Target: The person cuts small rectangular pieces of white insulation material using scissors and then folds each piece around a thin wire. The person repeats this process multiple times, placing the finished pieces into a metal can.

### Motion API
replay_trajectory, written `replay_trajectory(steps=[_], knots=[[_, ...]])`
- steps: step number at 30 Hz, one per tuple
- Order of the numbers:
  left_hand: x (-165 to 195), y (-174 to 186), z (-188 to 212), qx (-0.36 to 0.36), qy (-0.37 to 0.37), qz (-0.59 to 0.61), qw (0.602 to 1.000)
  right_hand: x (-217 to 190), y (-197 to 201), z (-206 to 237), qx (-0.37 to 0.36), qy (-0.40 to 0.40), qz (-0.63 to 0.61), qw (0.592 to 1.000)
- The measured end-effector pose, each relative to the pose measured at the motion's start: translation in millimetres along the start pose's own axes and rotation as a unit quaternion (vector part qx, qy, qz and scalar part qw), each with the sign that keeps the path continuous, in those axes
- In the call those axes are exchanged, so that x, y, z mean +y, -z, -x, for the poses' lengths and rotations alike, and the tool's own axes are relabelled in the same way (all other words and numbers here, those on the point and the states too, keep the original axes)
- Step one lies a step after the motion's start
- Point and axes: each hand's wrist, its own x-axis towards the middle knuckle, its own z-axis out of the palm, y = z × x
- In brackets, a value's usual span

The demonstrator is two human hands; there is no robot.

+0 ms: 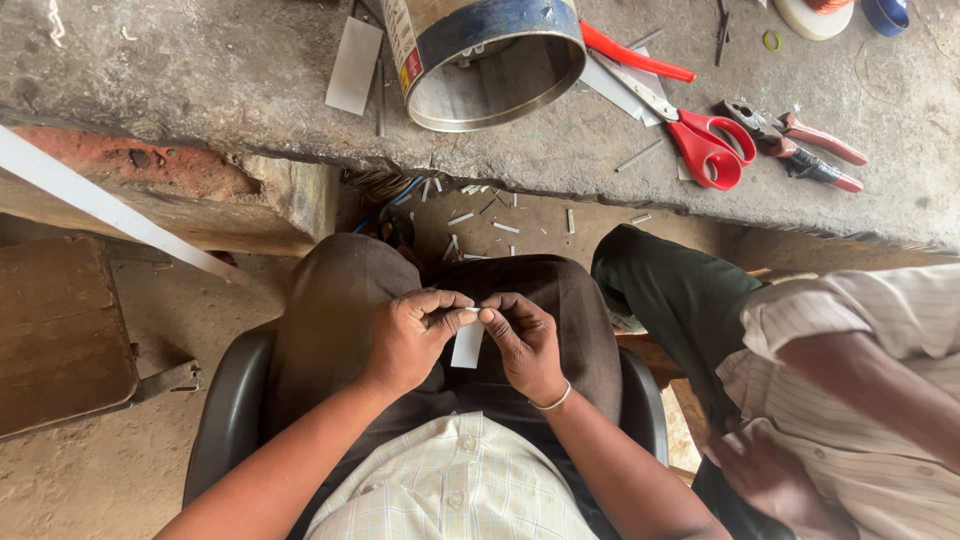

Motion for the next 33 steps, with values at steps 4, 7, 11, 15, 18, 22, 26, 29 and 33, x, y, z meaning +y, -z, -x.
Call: replay_trajectory(steps=[4,7,11,15,18,22,26,29,33], knots=[[-0.3,-0.5,-0.4,-0.022,0.047,0.048,0.998,2.6,-2.9,2.1,0.006,0.015,-0.006,1.0],[-0.7,-1.4,-0.5,-0.035,0.059,0.075,0.995,4.1,-5.1,2.9,0.011,0.03,0.004,0.999],[-0.5,0.7,0.0,-0.036,0.014,0.034,0.999,4.5,-6.3,2.1,-0.001,0.024,0.005,1.0],[0.5,4.4,-0.6,-0.053,0.0,0.029,0.998,4.0,-2.0,0.1,-0.041,-0.017,-0.023,0.999],[-0.7,6.5,-2.5,-0.044,0.006,0.004,0.999,4.5,3.8,-1.4,-0.077,-0.035,-0.054,0.995],[-4.9,6.7,-3.6,-0.07,0.021,0.048,0.996,7.5,6.1,-3.5,-0.048,-0.098,-0.108,0.988],[-9.1,3.9,-2.6,-0.102,0.113,0.139,0.978,9.9,5.2,-5.4,-0.029,-0.125,-0.171,0.977],[-12.0,3.0,-1.7,-0.106,0.124,0.144,0.976,10.8,6.4,-4.7,-0.034,-0.134,-0.189,0.972],[-17.1,1.8,-1.8,-0.11,0.143,0.201,0.963,12.3,9.4,-3.7,-0.062,-0.14,-0.222,0.963]])
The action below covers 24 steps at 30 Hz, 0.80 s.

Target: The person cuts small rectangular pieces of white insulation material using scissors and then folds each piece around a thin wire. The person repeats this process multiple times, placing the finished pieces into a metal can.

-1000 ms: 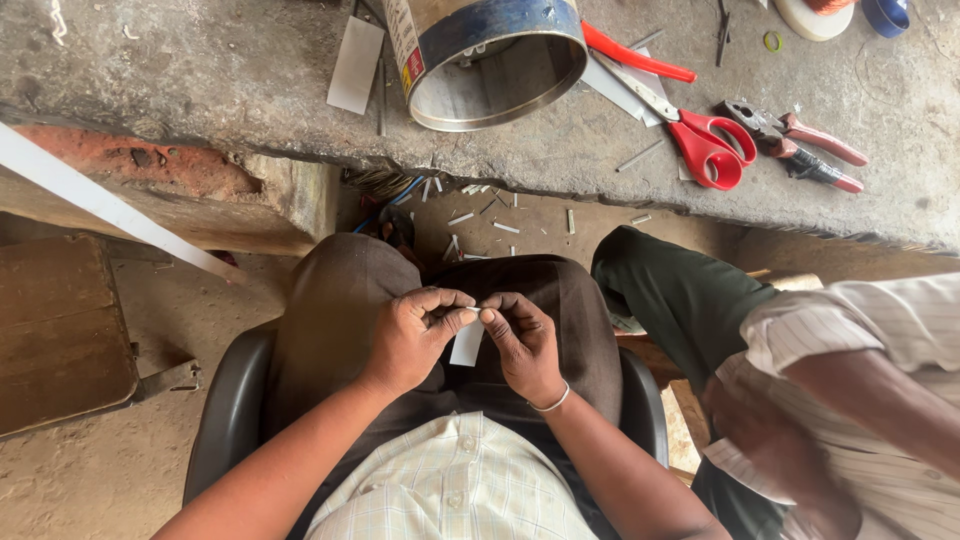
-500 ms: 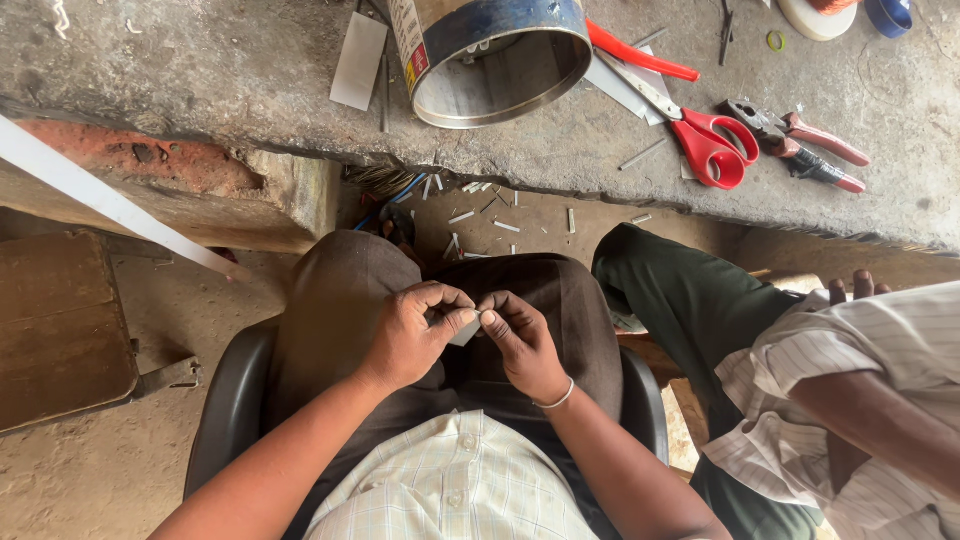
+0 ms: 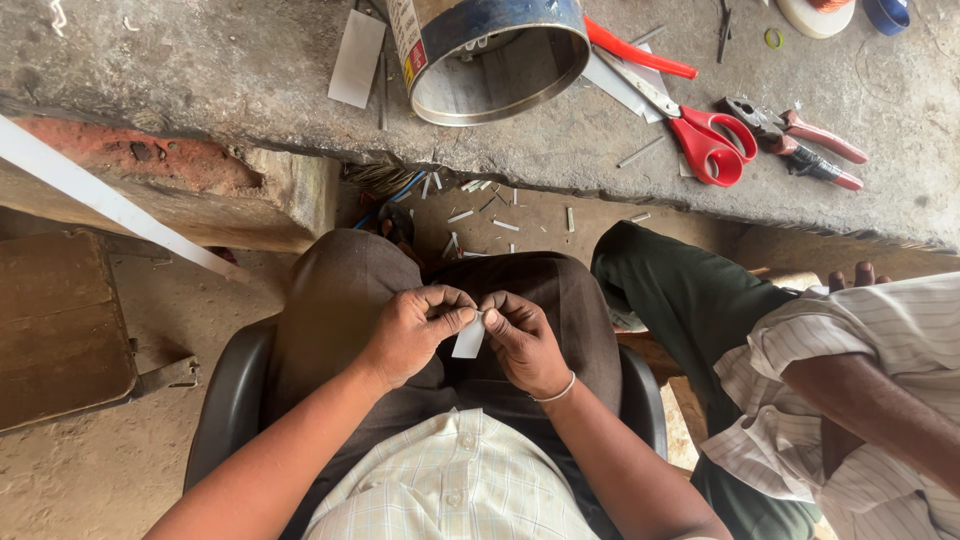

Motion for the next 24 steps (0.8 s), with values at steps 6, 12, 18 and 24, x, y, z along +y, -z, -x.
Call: replay_trajectory(steps=[6,12,18,24], knots=[[-7.9,0.1,-0.9,-0.036,0.022,0.1,0.994,1.1,-0.4,-2.7,0.016,-0.018,-0.045,0.999],[-10.4,0.0,-1.0,-0.045,0.026,0.104,0.993,1.2,-1.4,-3.1,-0.004,-0.011,-0.073,0.997],[-10.0,0.4,-2.8,-0.026,0.021,0.113,0.993,2.4,-0.3,-1.3,-0.069,-0.007,-0.105,0.992],[-5.0,-0.1,0.9,-0.036,-0.005,0.048,0.998,-4.7,0.6,0.0,-0.061,-0.007,-0.045,0.997]])
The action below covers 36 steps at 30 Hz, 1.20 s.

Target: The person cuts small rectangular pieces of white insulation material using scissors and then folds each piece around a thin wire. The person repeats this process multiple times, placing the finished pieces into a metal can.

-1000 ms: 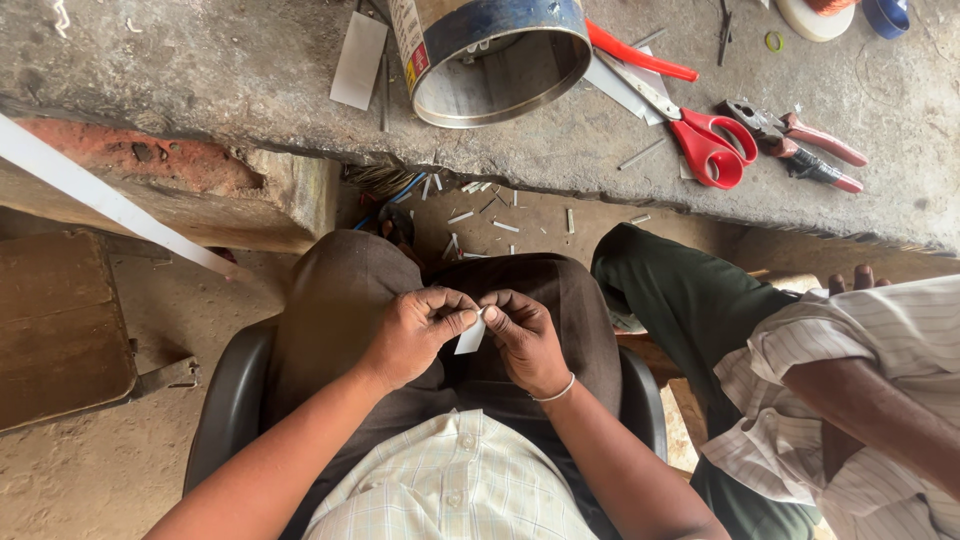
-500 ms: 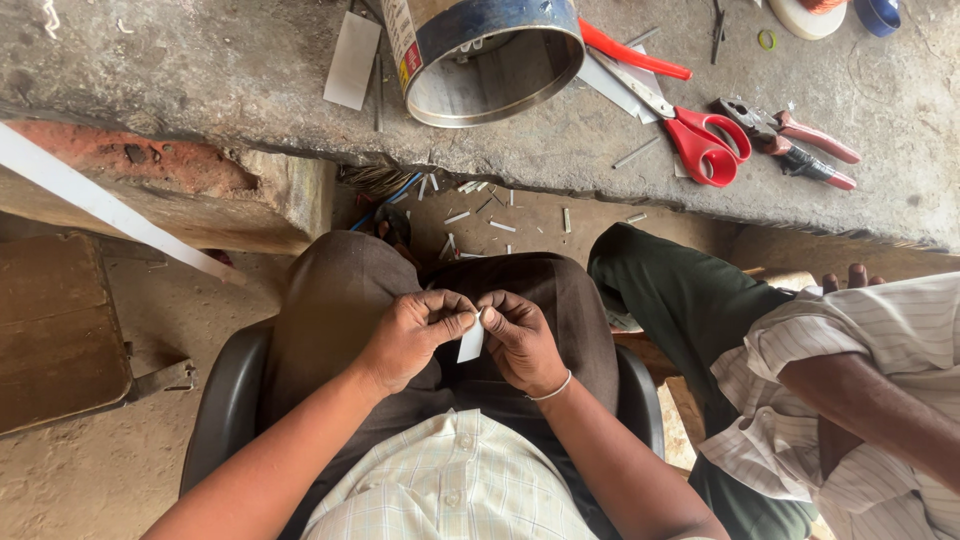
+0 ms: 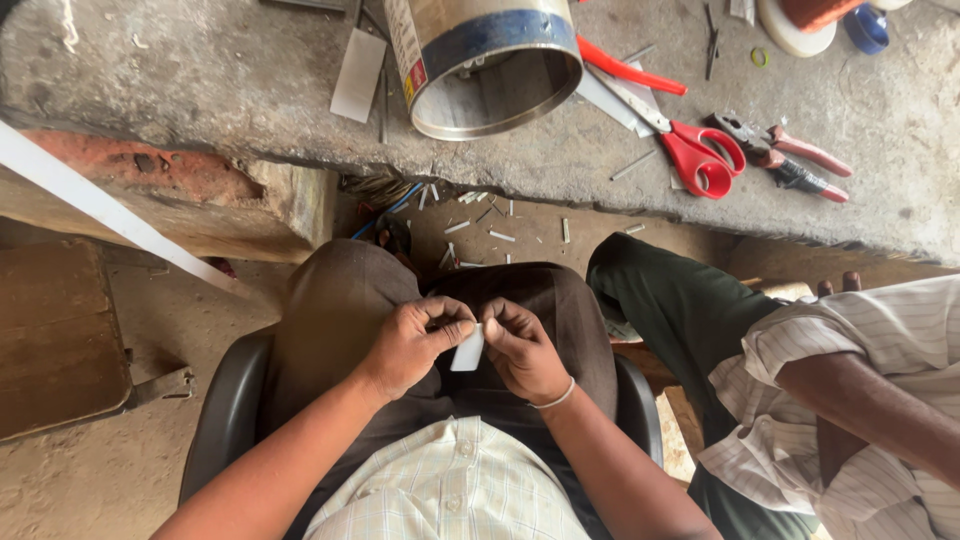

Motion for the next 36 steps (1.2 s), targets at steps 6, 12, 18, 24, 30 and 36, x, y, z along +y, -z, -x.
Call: replay_trajectory(steps=[6,12,18,24,30,36], knots=[[6.7,1.0,0.3,-0.014,-0.024,-0.054,0.998,-5.4,-2.6,2.1,-0.011,-0.012,0.039,0.999],[10.0,1.7,0.0,-0.011,-0.03,-0.1,0.994,-6.5,-2.8,3.4,0.007,-0.026,0.054,0.998],[15.3,-1.2,-0.7,0.026,-0.03,-0.142,0.989,-7.1,-4.9,0.9,0.009,-0.022,0.031,0.999],[16.7,0.2,-2.4,0.079,-0.034,-0.193,0.977,-2.4,-8.8,-3.0,0.043,-0.003,0.091,0.995],[9.5,3.2,-1.2,-0.012,-0.01,-0.07,0.997,1.9,-5.7,-0.6,0.037,-0.008,0.06,0.997],[16.8,-1.1,-1.3,0.033,-0.008,-0.156,0.987,0.9,-3.0,-0.4,0.07,0.007,0.144,0.987]])
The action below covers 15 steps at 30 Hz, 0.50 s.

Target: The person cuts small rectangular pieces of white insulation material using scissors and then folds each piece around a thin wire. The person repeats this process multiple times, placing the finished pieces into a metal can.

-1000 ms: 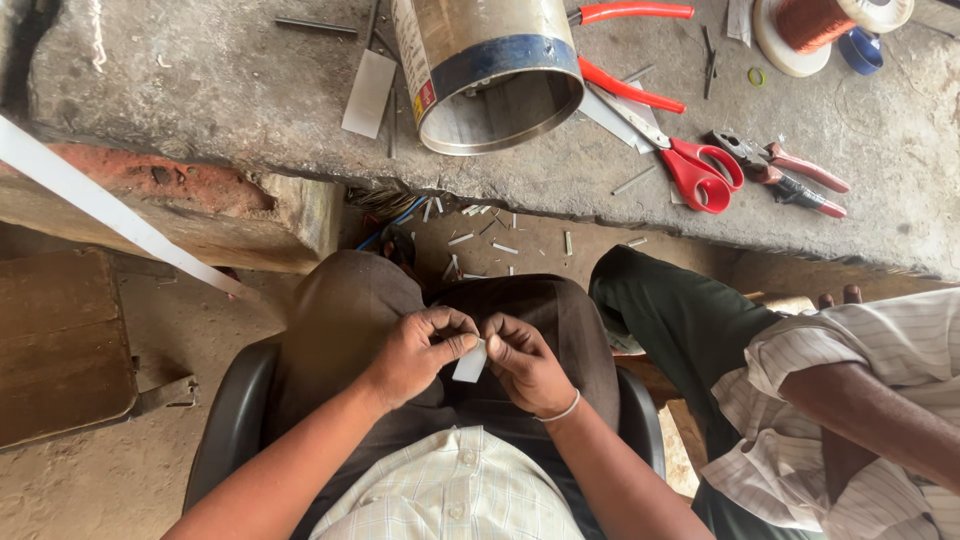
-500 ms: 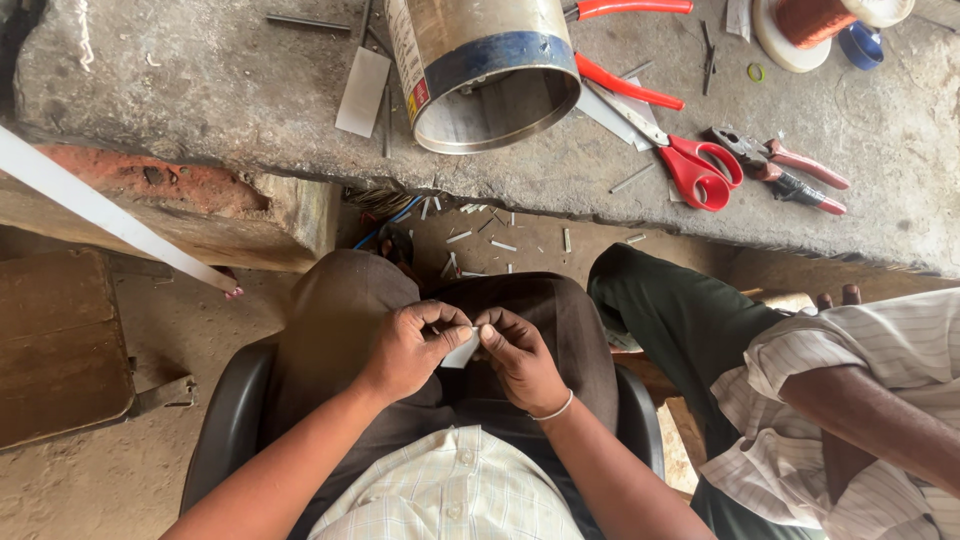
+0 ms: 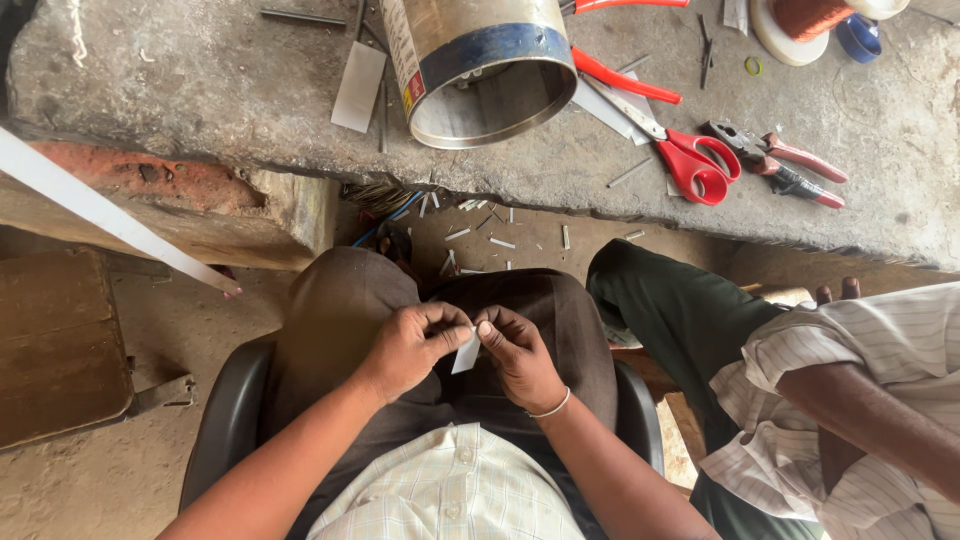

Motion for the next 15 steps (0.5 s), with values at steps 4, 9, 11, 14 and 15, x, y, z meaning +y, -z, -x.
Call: replay_trajectory(steps=[4,9,11,14,15], knots=[[13.4,0.3,4.3,0.07,-0.092,-0.156,0.981,-4.0,-7.5,2.3,0.047,0.064,0.158,0.984],[21.8,-1.1,8.5,0.111,-0.146,-0.267,0.946,-14.5,-25.1,7.3,0.095,0.199,0.378,0.899],[21.9,-2.0,8.9,0.121,-0.151,-0.271,0.943,-20.4,-31.1,8.6,0.103,0.243,0.436,0.86],[20.8,-4.4,8.2,0.117,-0.137,-0.264,0.948,-28.9,-37.1,11.4,0.091,0.273,0.449,0.846],[20.5,-5.2,7.3,0.112,-0.129,-0.261,0.95,-31.4,-38.2,12.2,0.088,0.277,0.454,0.842]])
